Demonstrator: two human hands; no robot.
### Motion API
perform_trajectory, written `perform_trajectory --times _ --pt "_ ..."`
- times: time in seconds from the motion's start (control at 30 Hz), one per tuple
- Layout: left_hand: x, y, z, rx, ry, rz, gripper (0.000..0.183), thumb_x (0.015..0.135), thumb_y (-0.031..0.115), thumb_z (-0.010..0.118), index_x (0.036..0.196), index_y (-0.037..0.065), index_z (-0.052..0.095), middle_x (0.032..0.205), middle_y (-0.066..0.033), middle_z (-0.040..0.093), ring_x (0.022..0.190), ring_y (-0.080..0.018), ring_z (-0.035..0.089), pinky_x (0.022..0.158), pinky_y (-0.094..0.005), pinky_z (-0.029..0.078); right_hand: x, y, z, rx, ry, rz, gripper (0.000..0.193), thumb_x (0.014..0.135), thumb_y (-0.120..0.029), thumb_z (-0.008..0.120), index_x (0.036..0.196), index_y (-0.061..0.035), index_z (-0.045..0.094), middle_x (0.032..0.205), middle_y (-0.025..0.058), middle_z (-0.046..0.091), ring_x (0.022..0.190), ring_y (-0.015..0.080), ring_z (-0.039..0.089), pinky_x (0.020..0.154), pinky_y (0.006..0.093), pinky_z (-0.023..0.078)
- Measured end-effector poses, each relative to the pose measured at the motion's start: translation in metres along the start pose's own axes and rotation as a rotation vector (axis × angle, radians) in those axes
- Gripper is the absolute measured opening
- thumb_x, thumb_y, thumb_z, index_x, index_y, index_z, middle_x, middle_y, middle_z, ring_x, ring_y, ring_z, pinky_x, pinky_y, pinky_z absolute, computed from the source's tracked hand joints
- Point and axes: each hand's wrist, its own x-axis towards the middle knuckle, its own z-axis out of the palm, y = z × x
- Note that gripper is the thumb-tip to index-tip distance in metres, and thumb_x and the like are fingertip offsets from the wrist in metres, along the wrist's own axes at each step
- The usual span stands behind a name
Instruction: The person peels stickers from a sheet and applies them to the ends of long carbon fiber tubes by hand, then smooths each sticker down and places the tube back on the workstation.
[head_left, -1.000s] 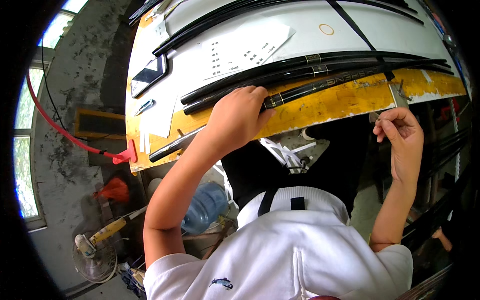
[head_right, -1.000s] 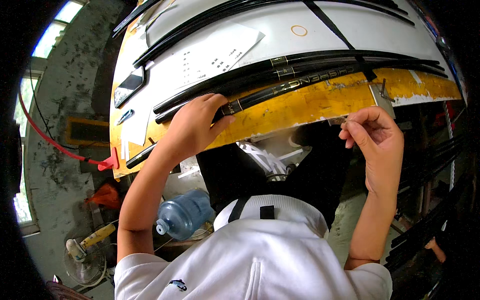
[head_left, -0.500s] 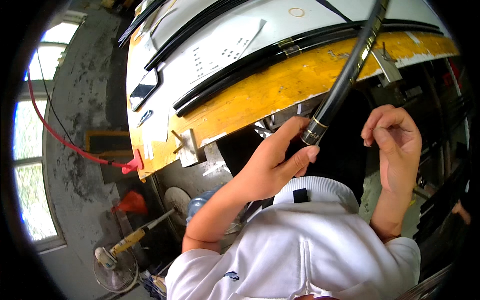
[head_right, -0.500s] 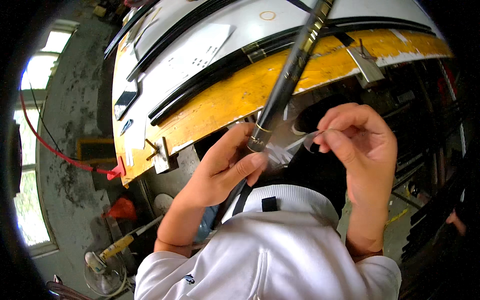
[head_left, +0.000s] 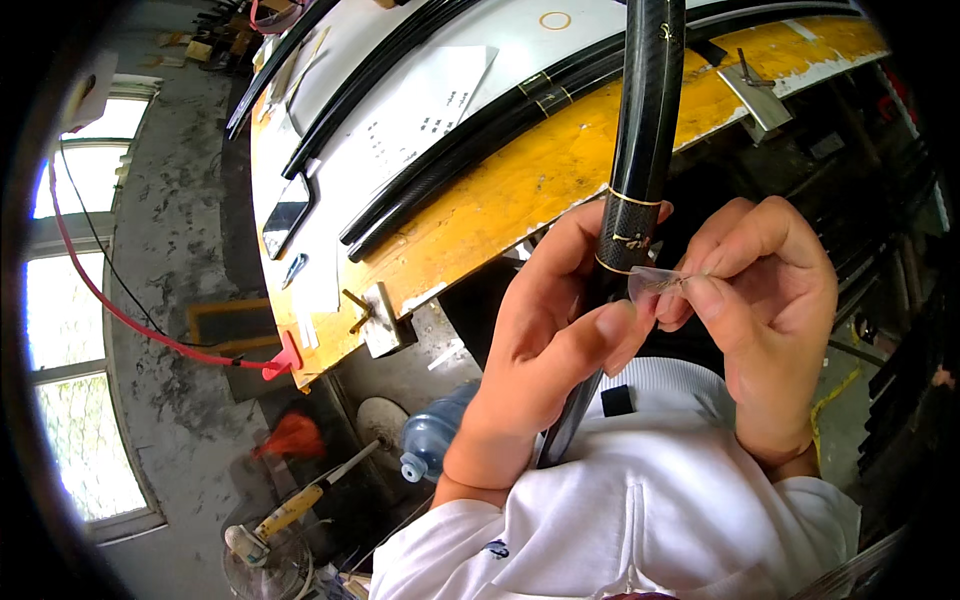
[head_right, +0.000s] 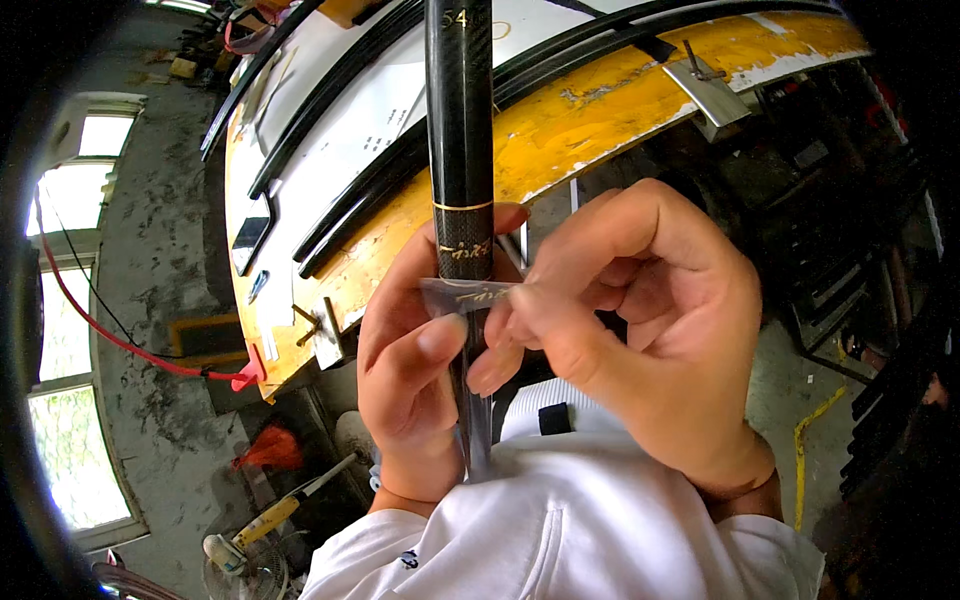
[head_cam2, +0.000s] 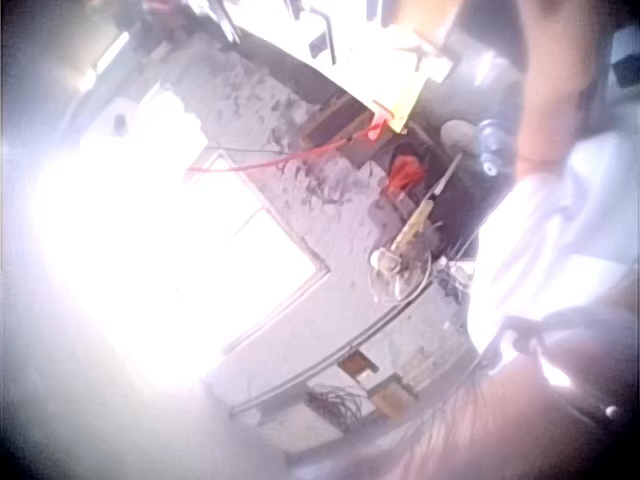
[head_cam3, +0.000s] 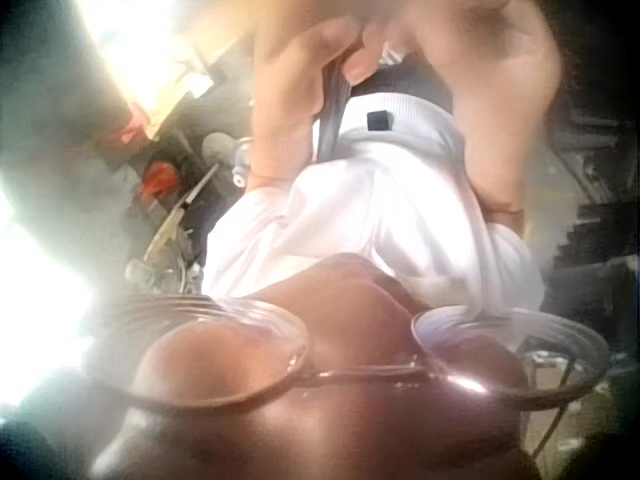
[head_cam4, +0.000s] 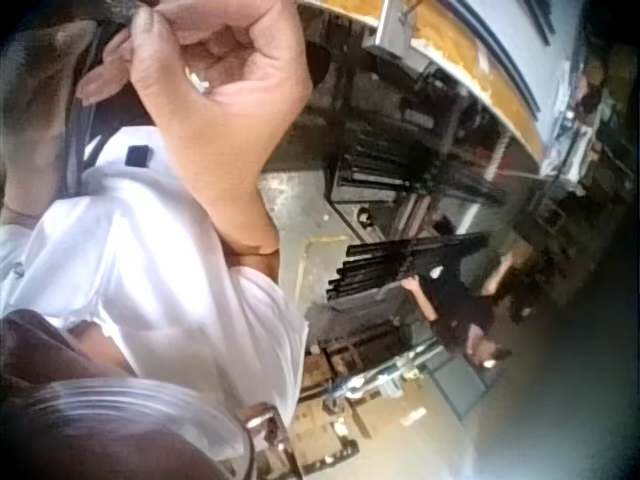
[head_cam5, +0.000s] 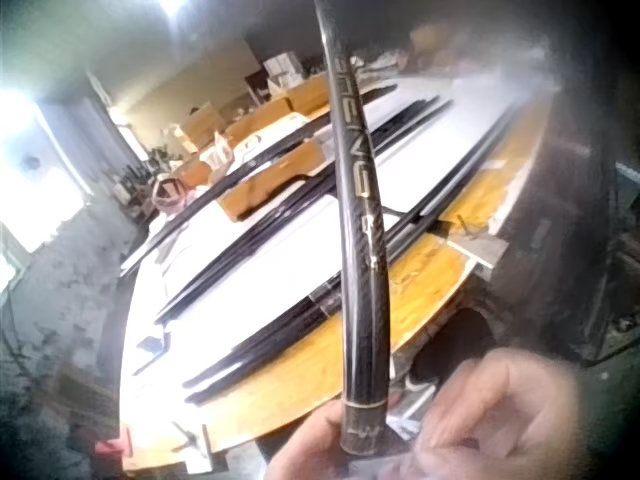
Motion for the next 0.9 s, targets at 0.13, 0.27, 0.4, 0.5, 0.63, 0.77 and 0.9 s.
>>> perform_trajectory --times 0.13,0.27,0.4,0.5,0.63,0.77,0.9 --pt "-0.007 0.0 0.005 -0.092 0.039 0.021 0.072 0.085 0.035 0.065 0.137 -0.005 0.035 0.11 -0.0069 0.054 0.095 -0.0108 0.051 0.085 -0.0233 0.04 0.002 0.0 0.008 -0.055 -0.07 -0.093 0.014 0.084 0.005 0.057 0.09 -0.0028 0.046 0.084 0.0099 0.053 0.063 0.0114 0.058 0.055 0.0207 0.049" --pt "-0.009 -0.001 0.017 -0.082 0.141 0.037 0.07 0.086 0.035 0.064 0.136 -0.006 0.037 0.104 -0.0052 0.054 0.09 -0.0095 0.05 0.082 -0.0241 0.04 0.003 0.004 0.013 -0.115 -0.088 -0.135 0.016 0.085 0.005 0.056 0.091 -0.0034 0.044 0.085 0.0097 0.051 0.064 0.01 0.058 0.052 0.0193 0.048" --pt "-0.014 0.001 0.014 0.004 0.163 0.03 0.062 0.092 0.032 0.057 0.137 -0.006 0.037 0.093 -0.0021 0.055 0.073 -0.005 0.046 0.064 -0.0188 0.037 0.005 0.006 0.013 -0.188 -0.105 -0.194 0.016 0.085 0.003 0.055 0.092 -0.0038 0.043 0.085 0.0096 0.051 0.063 0.0098 0.059 0.05 0.0188 0.048" --pt "-0.015 0.002 0.012 0.071 0.158 0.054 0.058 0.096 0.03 0.051 0.138 -0.006 0.036 0.088 -0.0011 0.055 0.066 -0.0032 0.043 0.057 -0.0169 0.033 0.003 0.007 0.017 -0.216 -0.075 -0.175 0.016 0.086 0.003 0.054 0.092 -0.0034 0.042 0.085 0.0096 0.05 0.06 0.0102 0.059 0.048 0.0188 0.047" --pt "-0.016 0.001 0.01 0.092 0.156 0.086 0.057 0.097 0.03 0.048 0.14 -0.006 0.036 0.086 -0.0018 0.055 0.065 -0.0034 0.043 0.057 -0.0171 0.034 0.004 0.008 0.018 -0.246 -0.077 -0.191 0.015 0.086 0.002 0.054 0.092 -0.0026 0.041 0.084 0.01 0.05 0.057 0.0109 0.06 0.045 0.0191 0.047" --pt "-0.015 -0.003 0.01 0.071 0.154 0.116 0.057 0.098 0.03 0.047 0.14 -0.007 0.036 0.086 -0.0017 0.055 0.066 -0.0036 0.043 0.059 -0.0172 0.034 0.002 0.01 0.023 -0.223 -0.024 -0.191 0.015 0.086 0.001 0.054 0.092 -0.0024 0.04 0.084 0.0105 0.05 0.055 0.0113 0.06 0.044 0.0194 0.046" --pt "-0.014 -0.005 0.008 0.065 0.141 0.139 0.056 0.098 0.03 0.047 0.139 -0.007 0.037 0.086 -0.0017 0.056 0.066 -0.0035 0.043 0.059 -0.0172 0.034 -0.001 0.022 0.028 -0.191 0.049 -0.263 0.015 0.086 0.0 0.054 0.092 -0.0025 0.04 0.083 0.0106 0.05 0.053 0.0107 0.057 0.042 0.0195 0.045"
